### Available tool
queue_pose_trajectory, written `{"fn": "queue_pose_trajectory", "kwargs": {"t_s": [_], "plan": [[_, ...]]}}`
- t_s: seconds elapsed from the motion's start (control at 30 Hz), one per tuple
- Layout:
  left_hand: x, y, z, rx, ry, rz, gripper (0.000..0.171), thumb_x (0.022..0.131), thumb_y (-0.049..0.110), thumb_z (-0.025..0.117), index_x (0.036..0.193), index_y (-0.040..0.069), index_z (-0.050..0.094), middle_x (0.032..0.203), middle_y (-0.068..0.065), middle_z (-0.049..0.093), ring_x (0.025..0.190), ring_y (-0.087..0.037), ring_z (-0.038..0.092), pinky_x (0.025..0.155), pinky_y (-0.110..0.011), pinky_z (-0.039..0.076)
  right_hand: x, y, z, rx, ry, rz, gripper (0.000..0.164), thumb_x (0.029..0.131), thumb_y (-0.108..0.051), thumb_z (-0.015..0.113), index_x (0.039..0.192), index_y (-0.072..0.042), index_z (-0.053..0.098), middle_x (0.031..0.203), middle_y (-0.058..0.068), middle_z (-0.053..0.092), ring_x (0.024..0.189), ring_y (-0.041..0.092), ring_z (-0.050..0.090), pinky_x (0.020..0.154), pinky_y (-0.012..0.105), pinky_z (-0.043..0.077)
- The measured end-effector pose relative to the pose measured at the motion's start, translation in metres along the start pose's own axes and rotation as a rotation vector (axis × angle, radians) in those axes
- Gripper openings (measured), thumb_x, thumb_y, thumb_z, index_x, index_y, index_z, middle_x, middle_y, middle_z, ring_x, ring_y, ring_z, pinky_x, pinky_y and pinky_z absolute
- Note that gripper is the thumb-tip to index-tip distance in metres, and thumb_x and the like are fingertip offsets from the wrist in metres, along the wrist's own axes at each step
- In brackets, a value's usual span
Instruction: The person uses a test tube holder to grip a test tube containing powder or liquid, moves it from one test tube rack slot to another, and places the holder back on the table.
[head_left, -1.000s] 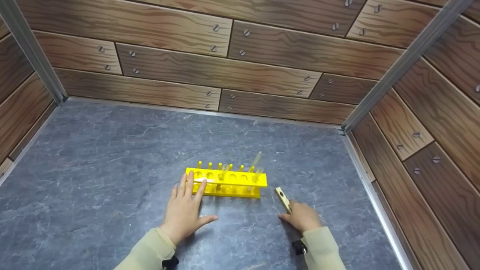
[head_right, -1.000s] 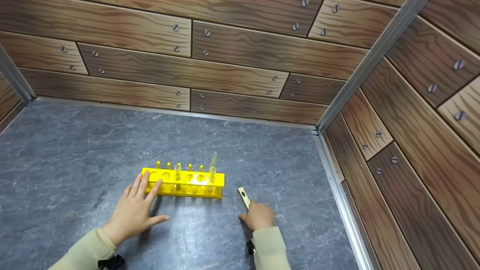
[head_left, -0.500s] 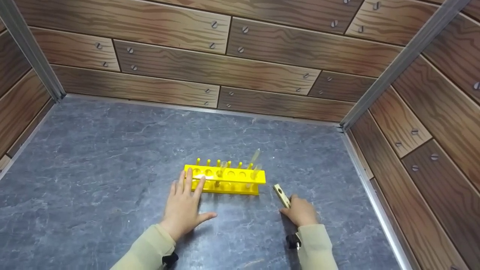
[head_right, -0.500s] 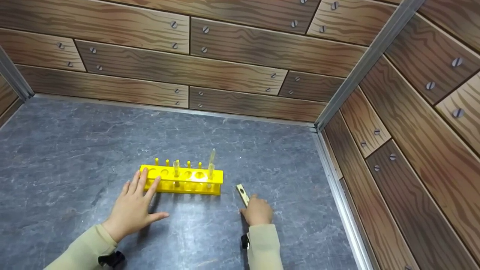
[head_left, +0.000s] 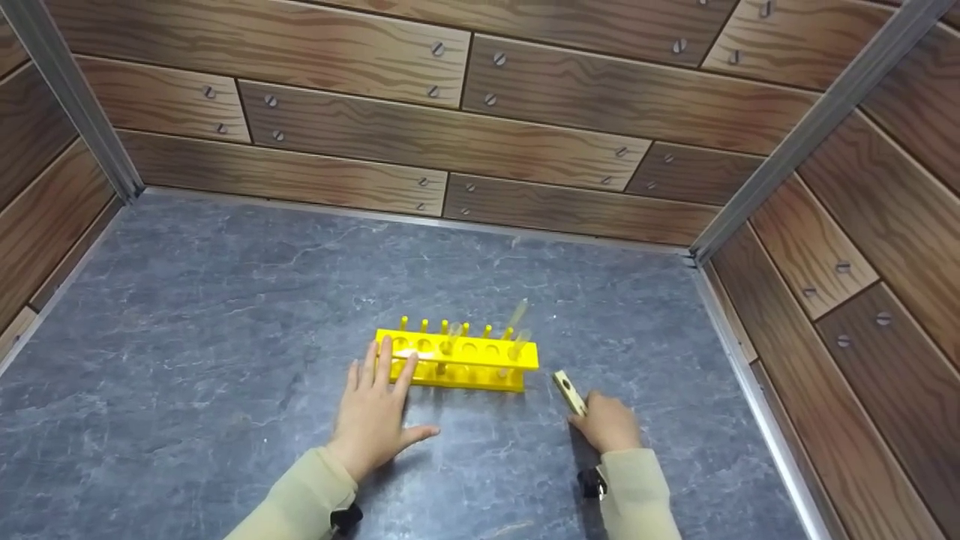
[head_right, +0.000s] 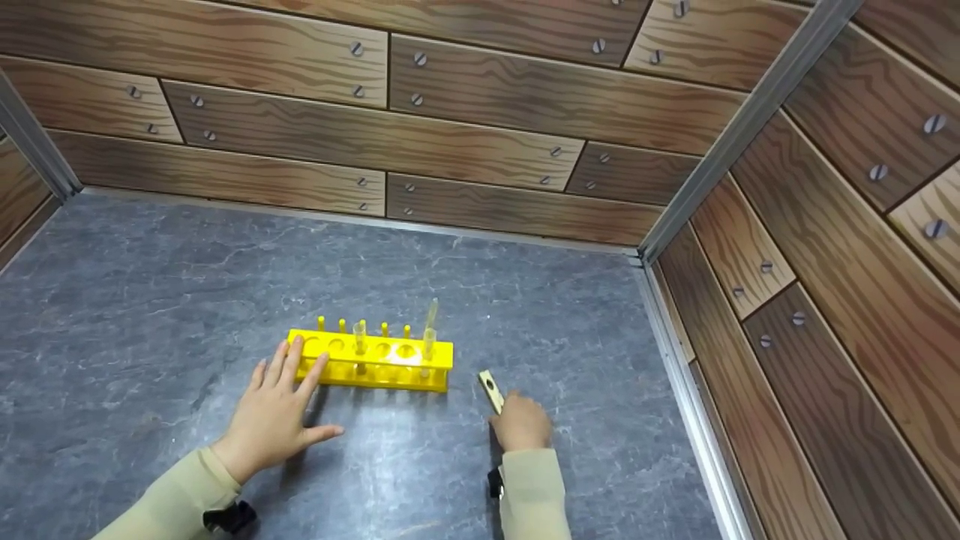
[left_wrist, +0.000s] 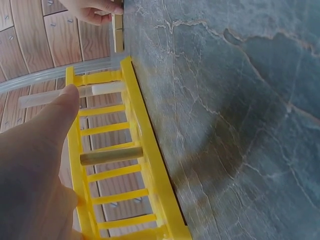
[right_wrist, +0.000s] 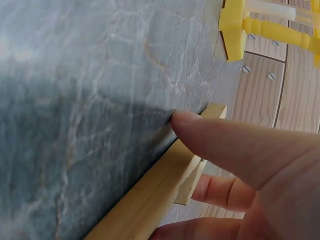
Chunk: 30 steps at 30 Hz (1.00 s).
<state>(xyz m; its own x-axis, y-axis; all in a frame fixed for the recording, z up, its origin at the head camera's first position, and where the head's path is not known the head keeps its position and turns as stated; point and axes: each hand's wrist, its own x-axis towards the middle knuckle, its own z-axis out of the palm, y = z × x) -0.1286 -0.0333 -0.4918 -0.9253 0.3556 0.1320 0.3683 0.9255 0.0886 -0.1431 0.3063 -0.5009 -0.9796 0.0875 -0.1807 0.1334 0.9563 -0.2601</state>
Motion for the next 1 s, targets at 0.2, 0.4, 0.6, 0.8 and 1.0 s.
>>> {"fn": "queue_pose_trajectory", "kwargs": {"t_s": [0.2, 0.4, 0.6, 0.8, 1.0], "plan": [[-0.0026, 0.0026, 0.0015, 0.013, -0.025, 0.017, 0.103, 0.073, 0.080, 0.044, 0.148, 0.012, 0.025, 0.150, -0.029, 0.011, 0.136, -0.045, 0.014, 0.105, -0.058, 0.023, -0.0079, 0.0041, 0.0042, 0.012, 0.011, 0.004, 0.024, 0.083, -0.019, 0.070, 0.079, -0.002, 0.054, 0.064, 0.006, 0.051, 0.055, 0.021, 0.048, 0.050, 0.038, 0.042], [-0.0025, 0.0040, 0.0010, 0.034, -0.026, 0.026, 0.104, 0.073, 0.081, 0.043, 0.149, 0.012, 0.025, 0.150, -0.028, 0.014, 0.136, -0.044, 0.014, 0.105, -0.057, 0.023, -0.0110, 0.0073, 0.0052, 0.036, -0.004, 0.013, 0.024, 0.083, -0.019, 0.069, 0.079, -0.001, 0.054, 0.064, 0.006, 0.052, 0.055, 0.020, 0.049, 0.049, 0.037, 0.042], [0.0001, 0.0004, 0.0003, 0.037, 0.008, 0.023, 0.103, 0.073, 0.079, 0.045, 0.148, 0.011, 0.026, 0.149, -0.028, 0.016, 0.136, -0.043, 0.015, 0.105, -0.057, 0.024, -0.0085, 0.0090, 0.0034, 0.030, 0.022, 0.003, 0.023, 0.083, -0.019, 0.069, 0.077, -0.002, 0.056, 0.062, 0.005, 0.052, 0.053, 0.020, 0.048, 0.049, 0.036, 0.040], [-0.0018, -0.0038, 0.0001, 0.023, -0.005, 0.004, 0.104, 0.072, 0.079, 0.047, 0.148, 0.011, 0.026, 0.149, -0.028, 0.016, 0.137, -0.043, 0.013, 0.105, -0.057, 0.024, -0.0061, 0.0077, 0.0040, -0.001, 0.013, -0.030, 0.025, 0.083, -0.022, 0.070, 0.072, -0.004, 0.055, 0.060, 0.004, 0.050, 0.052, 0.018, 0.046, 0.048, 0.035, 0.039], [-0.0016, -0.0015, 0.0005, 0.010, 0.014, 0.013, 0.104, 0.072, 0.078, 0.049, 0.147, 0.010, 0.028, 0.149, -0.029, 0.016, 0.136, -0.044, 0.014, 0.105, -0.057, 0.024, -0.0096, 0.0088, 0.0032, -0.020, 0.032, -0.022, 0.028, 0.083, -0.023, 0.069, 0.068, -0.006, 0.053, 0.059, 0.004, 0.049, 0.052, 0.020, 0.045, 0.048, 0.037, 0.038]]}}
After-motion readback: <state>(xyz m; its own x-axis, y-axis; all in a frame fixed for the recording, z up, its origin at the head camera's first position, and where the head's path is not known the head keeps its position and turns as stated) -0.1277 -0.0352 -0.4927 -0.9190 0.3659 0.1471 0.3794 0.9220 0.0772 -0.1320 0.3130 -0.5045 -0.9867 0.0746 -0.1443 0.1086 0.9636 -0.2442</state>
